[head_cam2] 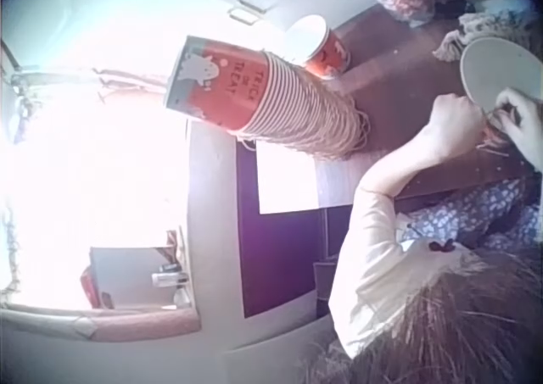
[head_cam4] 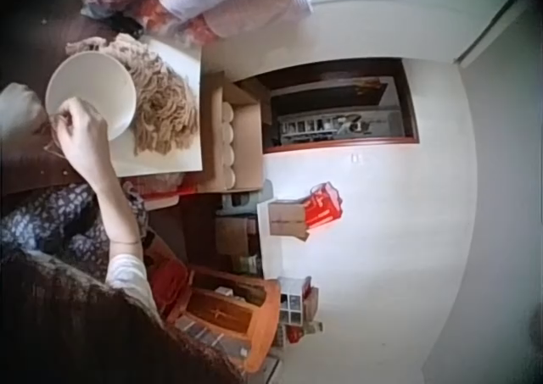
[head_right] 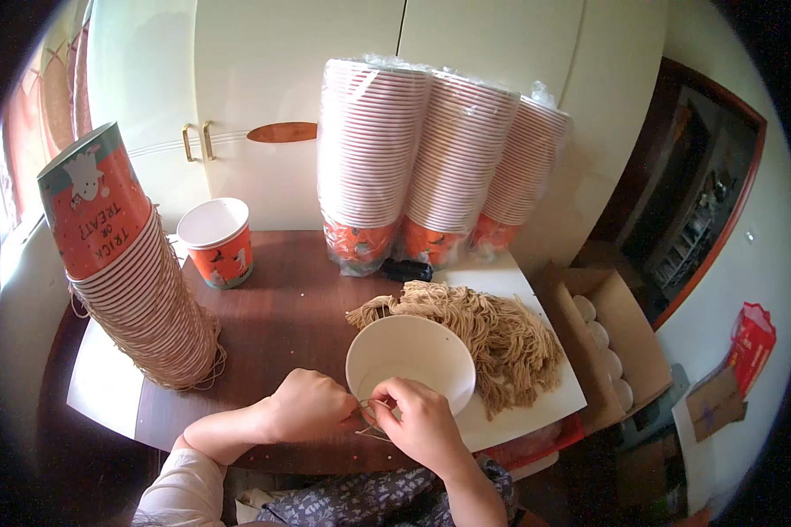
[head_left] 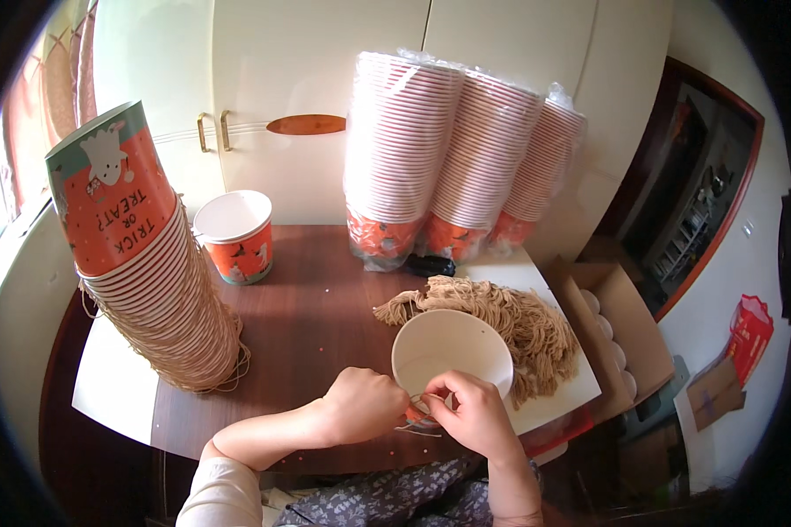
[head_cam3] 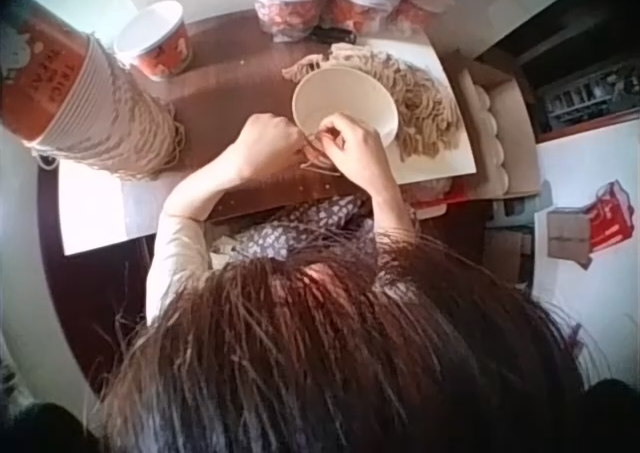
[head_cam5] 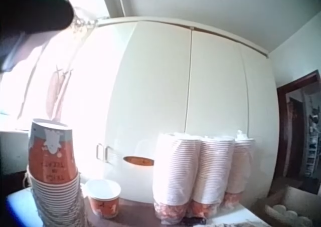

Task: The recorder attaches string handles to cardboard paper buckets by threading them through holes and securing them.

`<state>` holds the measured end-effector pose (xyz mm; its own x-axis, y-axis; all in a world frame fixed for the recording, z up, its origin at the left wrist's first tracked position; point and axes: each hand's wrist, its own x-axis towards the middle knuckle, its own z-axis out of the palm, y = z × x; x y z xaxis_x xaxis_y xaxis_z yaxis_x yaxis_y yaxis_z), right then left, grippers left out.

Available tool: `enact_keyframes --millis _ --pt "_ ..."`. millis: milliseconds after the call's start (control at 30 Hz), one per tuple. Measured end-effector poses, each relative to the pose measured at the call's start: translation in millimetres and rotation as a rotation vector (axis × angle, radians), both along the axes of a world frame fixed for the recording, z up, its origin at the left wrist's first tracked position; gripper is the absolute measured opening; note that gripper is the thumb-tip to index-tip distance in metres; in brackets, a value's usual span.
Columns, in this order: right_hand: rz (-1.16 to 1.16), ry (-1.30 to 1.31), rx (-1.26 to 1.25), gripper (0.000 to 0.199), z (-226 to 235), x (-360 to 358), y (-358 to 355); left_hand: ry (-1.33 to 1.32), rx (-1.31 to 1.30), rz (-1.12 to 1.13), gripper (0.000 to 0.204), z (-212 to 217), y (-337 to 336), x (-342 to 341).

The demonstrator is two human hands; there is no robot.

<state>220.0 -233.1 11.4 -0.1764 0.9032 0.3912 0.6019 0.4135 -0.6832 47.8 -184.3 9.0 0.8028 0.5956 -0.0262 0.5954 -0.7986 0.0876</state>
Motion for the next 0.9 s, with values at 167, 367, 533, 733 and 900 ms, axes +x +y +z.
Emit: enact_keyframes --millis 167,367,533,733,900 --pt "0.001 -0.006 -0.019 0.009 2 1 -1 -0.108 0.075 -0.011 0.005 8 -5 -5" --pt "0.030 0.005 -0.022 0.010 5 2 0 -0.456 0.126 -0.045 0.007 13 -4 -11" --pt "0.019 0.001 -0.037 0.011 2 2 0 -0.668 -0.049 -0.067 0.007 16 0 -5" --pt "0.010 0.003 -0.036 0.015 2 3 1 -0.677 -0.177 -0.047 0.007 14 6 -3" --pt "-0.002 -0.003 -0.036 0.017 2 3 1 -0.705 -0.247 -0.087 0.007 10 11 -2"
